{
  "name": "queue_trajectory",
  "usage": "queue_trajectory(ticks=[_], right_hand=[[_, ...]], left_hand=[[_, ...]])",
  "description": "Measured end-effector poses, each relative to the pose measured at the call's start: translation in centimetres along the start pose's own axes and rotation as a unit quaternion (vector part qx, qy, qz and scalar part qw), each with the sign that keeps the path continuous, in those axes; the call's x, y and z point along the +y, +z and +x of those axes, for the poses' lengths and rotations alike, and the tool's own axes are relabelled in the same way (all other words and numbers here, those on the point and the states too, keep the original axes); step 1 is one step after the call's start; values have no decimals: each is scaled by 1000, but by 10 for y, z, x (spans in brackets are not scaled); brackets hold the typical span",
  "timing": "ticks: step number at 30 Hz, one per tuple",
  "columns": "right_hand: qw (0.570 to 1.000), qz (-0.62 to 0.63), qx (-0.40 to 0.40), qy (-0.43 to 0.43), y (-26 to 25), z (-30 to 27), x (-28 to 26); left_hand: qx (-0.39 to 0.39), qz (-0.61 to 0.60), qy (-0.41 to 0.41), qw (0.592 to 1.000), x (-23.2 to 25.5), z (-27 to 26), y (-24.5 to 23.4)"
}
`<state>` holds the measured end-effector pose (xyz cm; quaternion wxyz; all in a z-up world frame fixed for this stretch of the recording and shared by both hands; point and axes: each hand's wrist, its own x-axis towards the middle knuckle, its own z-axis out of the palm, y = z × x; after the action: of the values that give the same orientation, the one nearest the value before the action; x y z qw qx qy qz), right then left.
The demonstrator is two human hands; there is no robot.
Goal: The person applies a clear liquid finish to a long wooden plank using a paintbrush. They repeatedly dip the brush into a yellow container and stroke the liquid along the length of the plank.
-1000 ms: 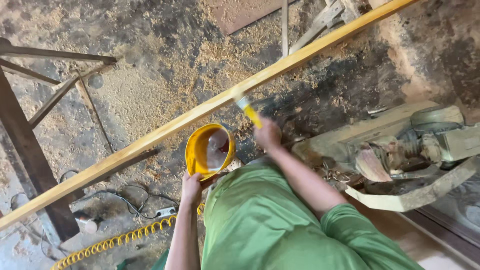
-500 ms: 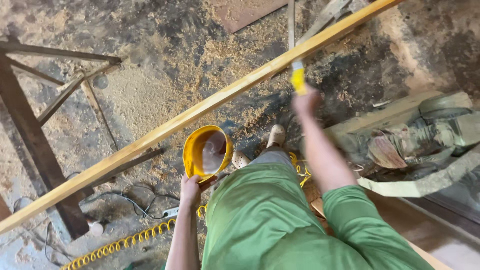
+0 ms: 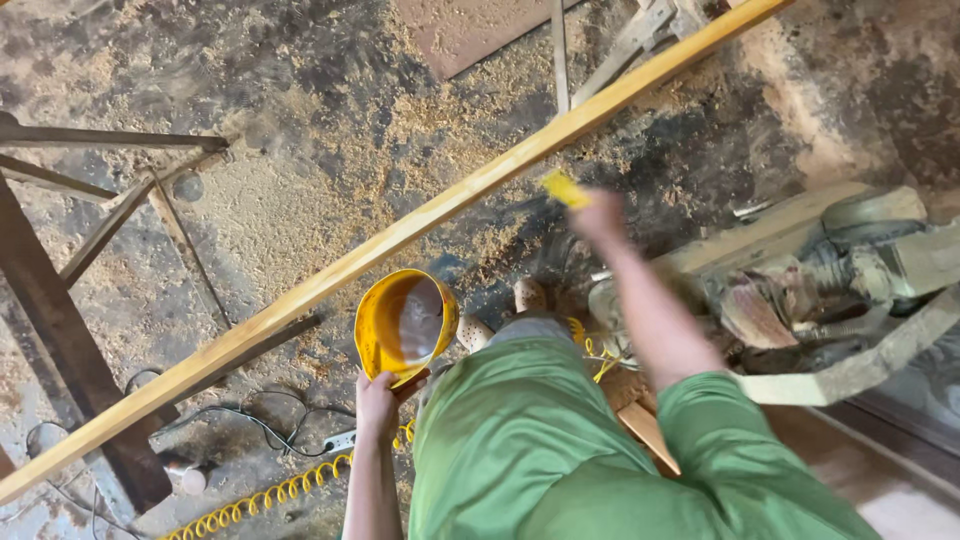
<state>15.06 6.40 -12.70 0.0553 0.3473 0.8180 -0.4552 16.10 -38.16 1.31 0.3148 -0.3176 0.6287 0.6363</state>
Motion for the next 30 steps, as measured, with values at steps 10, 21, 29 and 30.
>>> queue_trajectory(ticks=[10, 21, 29, 30], right_hand=[[986, 40, 162, 8, -50, 60, 40], [996, 4, -15, -87, -14, 41, 40], [965, -153, 211, -35, -167, 56, 60], [962, -155, 201, -105, -168, 52, 39]], left_hand=[[11, -35, -6, 999, -7, 3, 54], [10, -47, 34, 998, -14, -2, 88], [52, -91, 20, 994, -38, -19, 78], [58, -100, 18, 993, -41, -21, 75]])
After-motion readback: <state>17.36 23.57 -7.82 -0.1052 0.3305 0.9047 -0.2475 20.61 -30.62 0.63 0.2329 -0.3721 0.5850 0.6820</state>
